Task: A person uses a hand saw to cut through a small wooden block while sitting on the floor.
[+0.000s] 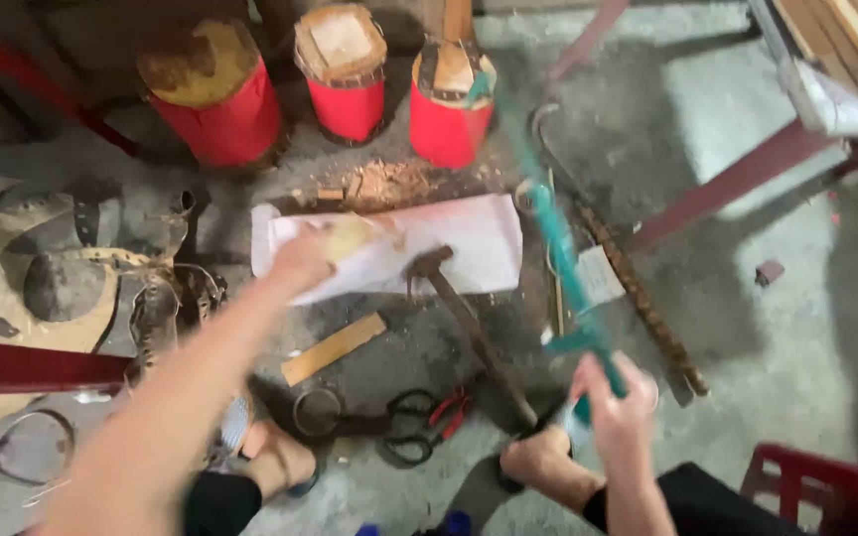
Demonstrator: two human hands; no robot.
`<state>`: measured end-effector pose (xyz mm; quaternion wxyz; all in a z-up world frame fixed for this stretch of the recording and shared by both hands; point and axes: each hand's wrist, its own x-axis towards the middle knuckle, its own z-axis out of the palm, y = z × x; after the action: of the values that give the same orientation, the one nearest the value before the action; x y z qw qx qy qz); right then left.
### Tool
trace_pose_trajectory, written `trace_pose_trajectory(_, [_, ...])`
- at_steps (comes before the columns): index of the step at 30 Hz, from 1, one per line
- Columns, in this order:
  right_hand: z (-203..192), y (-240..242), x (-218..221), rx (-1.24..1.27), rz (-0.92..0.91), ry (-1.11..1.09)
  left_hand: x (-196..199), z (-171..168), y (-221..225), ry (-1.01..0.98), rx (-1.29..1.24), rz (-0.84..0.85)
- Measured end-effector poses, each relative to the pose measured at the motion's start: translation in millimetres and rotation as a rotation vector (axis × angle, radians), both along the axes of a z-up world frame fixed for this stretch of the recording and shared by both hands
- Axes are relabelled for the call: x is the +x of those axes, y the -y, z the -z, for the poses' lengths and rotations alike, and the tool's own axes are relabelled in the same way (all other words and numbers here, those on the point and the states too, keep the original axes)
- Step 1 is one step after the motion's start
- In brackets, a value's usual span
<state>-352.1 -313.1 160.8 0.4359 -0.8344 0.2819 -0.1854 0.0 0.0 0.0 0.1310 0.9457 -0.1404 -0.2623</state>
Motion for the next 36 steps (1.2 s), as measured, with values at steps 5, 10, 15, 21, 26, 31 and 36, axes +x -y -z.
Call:
trace_pose_trajectory(5, [43, -17, 0, 0.152, -0.083, -0.061, -27, 28, 48, 0.005, -0.109, -0.075])
trace_pose_trajectory(10, [63, -15, 6, 0.124, -0.101, -0.126, -20, 71, 47, 0.098, -0.178, -0.082])
trace_pose_trajectory(15, [81, -10, 10, 0.094, -0.047, -0.253, -12, 139, 40, 0.399, -0.235, -0.111])
trace_pose_trajectory(21, [94, -31, 24, 0.098, -0.059, -0.26, 19, 140, 76, 0.688, -0.412, -0.263])
trace_pose_trajectory(26, [122, -50, 56, 0.12, -0.122, -0.286, 19, 166, 82, 0.687, -0.353, -0.302])
trace_pose_trajectory(31, [160, -71, 105, 0.108, -0.22, -0.185, 12, 149, 84, 0.38, -0.158, -0.35])
trace_pose_trajectory(36, [182, -92, 137, 0.147, -0.239, -0.122, 8, 163, 90, 0.634, -0.11, -0.423])
